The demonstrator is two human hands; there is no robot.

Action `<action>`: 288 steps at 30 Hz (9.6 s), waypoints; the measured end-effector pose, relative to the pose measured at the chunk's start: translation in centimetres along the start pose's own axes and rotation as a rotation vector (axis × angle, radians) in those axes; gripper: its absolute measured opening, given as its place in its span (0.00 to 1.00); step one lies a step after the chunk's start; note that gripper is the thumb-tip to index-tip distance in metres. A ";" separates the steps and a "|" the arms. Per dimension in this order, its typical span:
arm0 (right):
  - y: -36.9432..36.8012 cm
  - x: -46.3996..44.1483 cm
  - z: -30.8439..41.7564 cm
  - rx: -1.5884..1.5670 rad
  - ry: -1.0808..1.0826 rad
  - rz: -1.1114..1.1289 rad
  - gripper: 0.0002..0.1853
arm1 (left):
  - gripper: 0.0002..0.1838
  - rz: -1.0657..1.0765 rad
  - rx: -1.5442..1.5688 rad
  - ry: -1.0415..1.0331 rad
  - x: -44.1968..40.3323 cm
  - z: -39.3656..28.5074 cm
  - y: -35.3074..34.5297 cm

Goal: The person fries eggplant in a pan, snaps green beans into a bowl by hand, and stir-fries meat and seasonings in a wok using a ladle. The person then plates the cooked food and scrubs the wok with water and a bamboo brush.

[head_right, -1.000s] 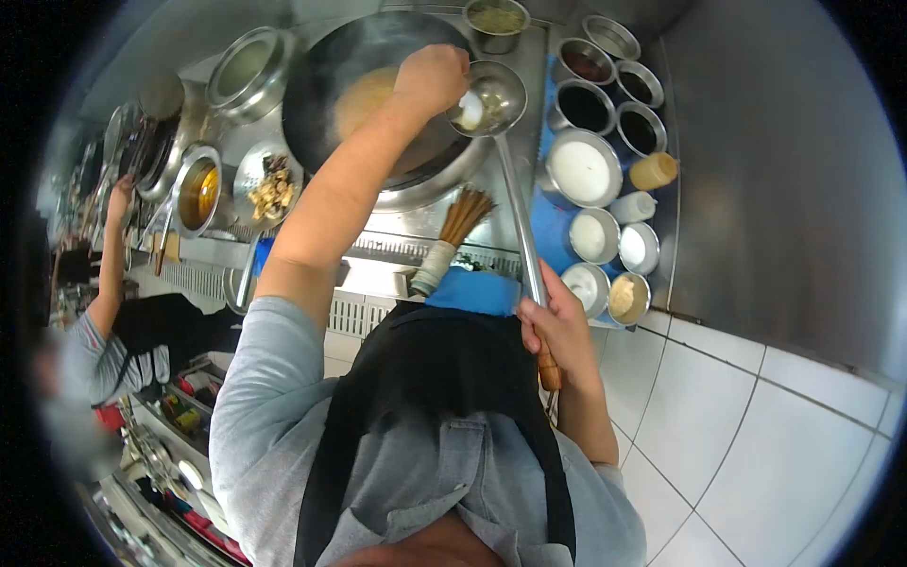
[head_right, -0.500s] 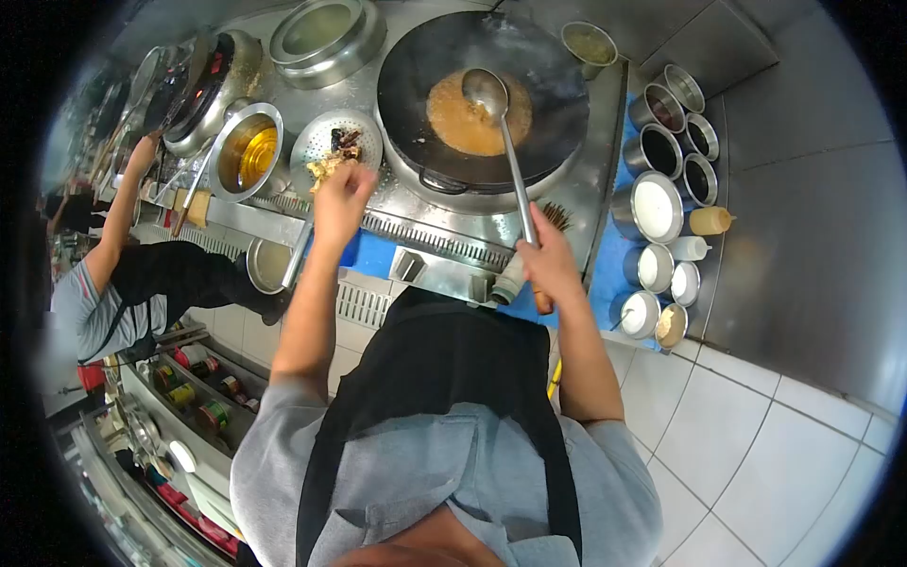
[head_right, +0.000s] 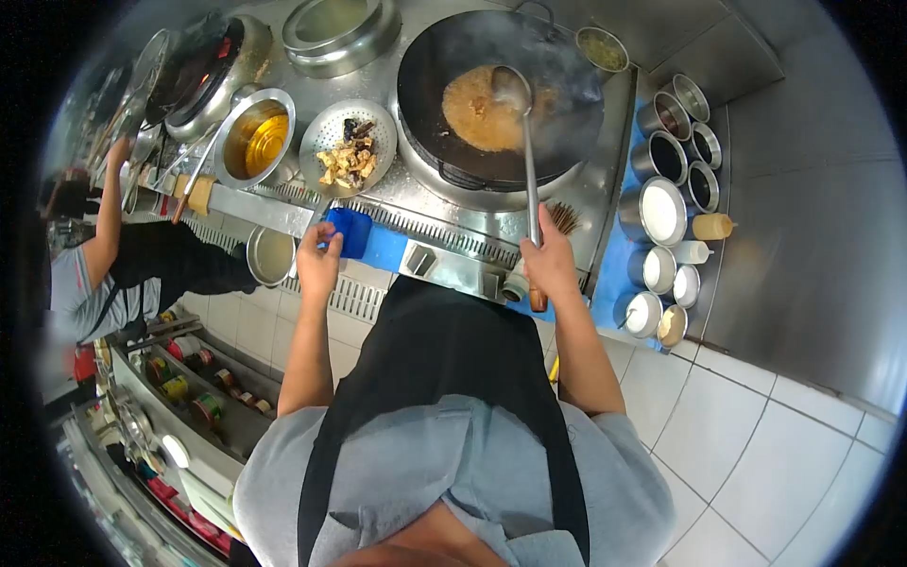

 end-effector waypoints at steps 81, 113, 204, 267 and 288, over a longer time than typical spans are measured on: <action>1.3 -1.1 -2.4 -0.168 0.076 -0.065 0.37 | 0.11 0.587 0.422 0.280 0.5 -6.3 7.8; 0.6 -0.3 -6.6 0.109 0.228 -0.237 0.39 | 0.16 0.455 0.023 -0.035 -8.2 -12.8 0.2; -29.7 59.5 -33.9 1.151 0.518 2.345 0.24 | 0.15 -1.844 0.060 1.616 117.0 -2.8 19.9; 5.5 2.2 -11.3 -0.067 0.069 0.010 0.28 | 0.19 -0.062 0.325 -0.005 6.2 -18.9 2.4; -0.9 -5.7 -9.3 -0.030 0.017 0.379 0.12 | 0.12 -1.894 -0.296 1.311 96.9 -12.6 19.7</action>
Point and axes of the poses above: each hand's wrist, its own x-axis away from the middle knuckle, its own y-axis out of the back of the hand, z = x × y, the point moved 2 cm from there along -x, towards the middle knuckle, and after that the axes turned 15 degrees about -x, right-handed, at the moved point
